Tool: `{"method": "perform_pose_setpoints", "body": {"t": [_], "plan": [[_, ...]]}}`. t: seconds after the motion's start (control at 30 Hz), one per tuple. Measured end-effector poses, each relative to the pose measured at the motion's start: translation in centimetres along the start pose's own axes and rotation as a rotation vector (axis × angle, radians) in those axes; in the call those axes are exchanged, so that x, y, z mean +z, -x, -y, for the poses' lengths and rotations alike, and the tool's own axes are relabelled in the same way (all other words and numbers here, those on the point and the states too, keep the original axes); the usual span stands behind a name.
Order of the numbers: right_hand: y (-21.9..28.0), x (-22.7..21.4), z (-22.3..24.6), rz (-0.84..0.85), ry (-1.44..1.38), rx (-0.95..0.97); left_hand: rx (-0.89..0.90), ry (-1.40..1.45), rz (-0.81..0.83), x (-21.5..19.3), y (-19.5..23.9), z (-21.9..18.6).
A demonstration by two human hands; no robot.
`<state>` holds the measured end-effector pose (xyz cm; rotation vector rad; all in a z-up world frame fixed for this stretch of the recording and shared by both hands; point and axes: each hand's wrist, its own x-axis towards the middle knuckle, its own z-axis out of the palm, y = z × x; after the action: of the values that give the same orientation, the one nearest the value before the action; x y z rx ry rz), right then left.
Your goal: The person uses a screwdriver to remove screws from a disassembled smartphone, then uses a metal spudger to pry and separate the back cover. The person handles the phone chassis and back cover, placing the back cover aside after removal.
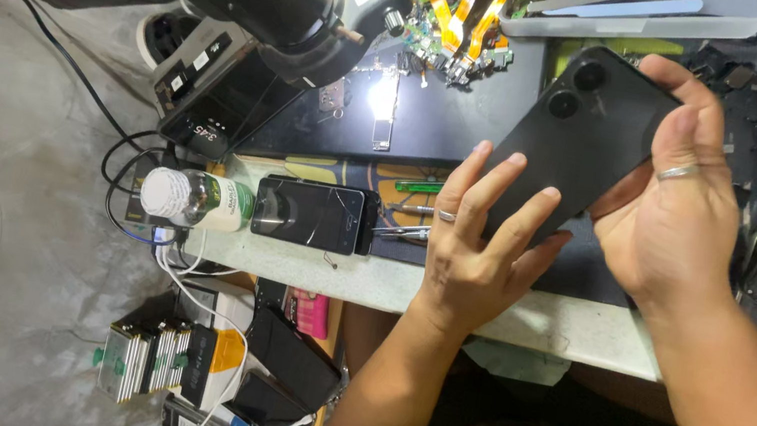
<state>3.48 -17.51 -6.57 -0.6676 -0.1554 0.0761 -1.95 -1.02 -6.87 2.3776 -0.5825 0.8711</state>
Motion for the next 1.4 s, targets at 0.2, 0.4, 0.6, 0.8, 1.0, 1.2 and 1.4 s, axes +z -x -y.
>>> {"method": "perform_pose_setpoints", "body": {"t": [0.2, 0.4, 0.6, 0.8, 1.0, 1.2, 1.4], "plan": [[-0.2, 0.1, 0.0, -0.049, -0.007, -0.012, 0.018, -0.056, 0.0, 0.1, 0.1, -0.2], [-0.1, 0.3, 0.2, -0.051, 0.003, -0.003, 0.055, -0.073, 0.009, 0.2, 0.3, -0.1], [-0.2, 0.5, 0.3, -0.122, 0.064, 0.003, 0.079, 0.015, 0.043, -0.3, -0.5, -0.4], [-0.2, 0.9, 0.5, -0.083, 0.214, 0.147, -0.199, 0.471, -0.168, -2.3, -2.1, 0.8], [-0.3, 0.4, -1.0, 0.008, 0.405, 0.221, -0.63, 1.123, 0.036, -2.1, -1.9, 4.5], [-0.1, -0.3, -1.9, 0.039, 0.448, 0.142, -0.709, 1.193, 0.01, -0.6, -0.2, 6.4], [0.1, 0.1, -1.5, -0.021, 0.401, 0.228, -0.671, 1.165, -0.011, -0.4, -0.2, 6.6]]}}
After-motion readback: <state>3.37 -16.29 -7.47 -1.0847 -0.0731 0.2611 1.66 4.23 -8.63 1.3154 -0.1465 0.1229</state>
